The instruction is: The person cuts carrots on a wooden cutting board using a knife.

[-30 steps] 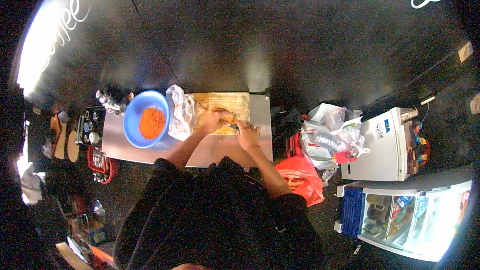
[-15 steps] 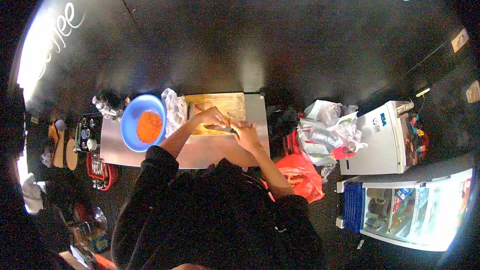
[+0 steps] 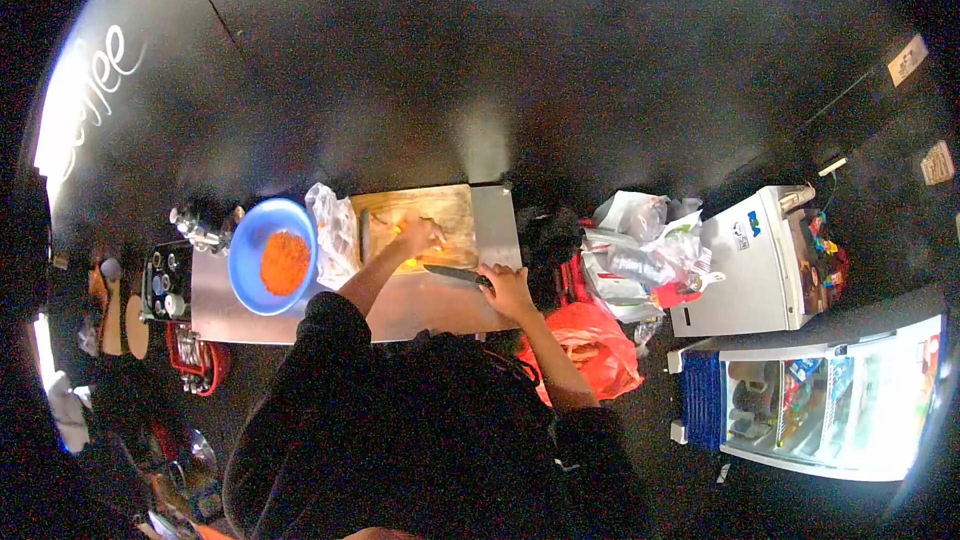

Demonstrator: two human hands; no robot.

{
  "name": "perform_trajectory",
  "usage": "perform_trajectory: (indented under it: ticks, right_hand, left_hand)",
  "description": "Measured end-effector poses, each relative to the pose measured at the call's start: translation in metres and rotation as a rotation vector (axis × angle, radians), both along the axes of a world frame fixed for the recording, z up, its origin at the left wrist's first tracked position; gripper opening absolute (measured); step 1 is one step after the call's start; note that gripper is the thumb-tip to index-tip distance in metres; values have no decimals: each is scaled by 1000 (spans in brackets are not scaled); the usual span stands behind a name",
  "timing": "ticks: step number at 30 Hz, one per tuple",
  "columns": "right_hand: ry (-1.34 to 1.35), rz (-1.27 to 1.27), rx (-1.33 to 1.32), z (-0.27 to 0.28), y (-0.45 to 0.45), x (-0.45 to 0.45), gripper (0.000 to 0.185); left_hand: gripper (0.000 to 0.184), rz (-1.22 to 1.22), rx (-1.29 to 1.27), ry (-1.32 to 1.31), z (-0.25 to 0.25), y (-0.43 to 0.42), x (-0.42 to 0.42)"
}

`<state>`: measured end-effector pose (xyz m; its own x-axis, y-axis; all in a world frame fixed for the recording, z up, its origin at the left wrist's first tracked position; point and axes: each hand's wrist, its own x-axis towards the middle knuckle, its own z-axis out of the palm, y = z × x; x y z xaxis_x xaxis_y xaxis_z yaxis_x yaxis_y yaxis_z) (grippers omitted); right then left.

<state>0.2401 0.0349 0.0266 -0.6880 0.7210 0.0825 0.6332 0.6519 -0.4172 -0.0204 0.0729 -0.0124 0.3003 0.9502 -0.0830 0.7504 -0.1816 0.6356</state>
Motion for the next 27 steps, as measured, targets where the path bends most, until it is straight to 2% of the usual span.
perform_trajectory:
  ticks: [5,7,10,14,19,23,25,26,27]
  right_hand:
    - [53,-40,-35,-3,-2,4,24]
    - [56,-51,-39,-6,-3,5,23]
    - [61,-69,-68,-3,-3,7,23]
    - [78,-133,-141,-2,-4,8,23]
    - [132,-266,-220,-10,-5,8,23]
    - [256,-319,-274,-24,-5,4,24]
    - [270,-322,-280,-37,-5,-1,24]
    - [282,-328,-283,-43,-5,-4,24]
    - [283,-324,-285,-50,-5,-7,24]
  left_hand:
    - [19,-51,-44,-37,-10,3,-3]
    - [23,-232,155,39,-18,8,-8]
    - [23,-289,175,110,-20,10,-6]
    - [20,-332,92,191,-9,9,-3]
    - [14,-88,59,-30,-38,4,-5]
    - [13,110,193,43,-43,-13,8]
    - [13,369,27,100,-33,-21,17]
    - [13,372,27,102,-26,-25,18]
    - [16,398,-4,-23,-25,-27,17]
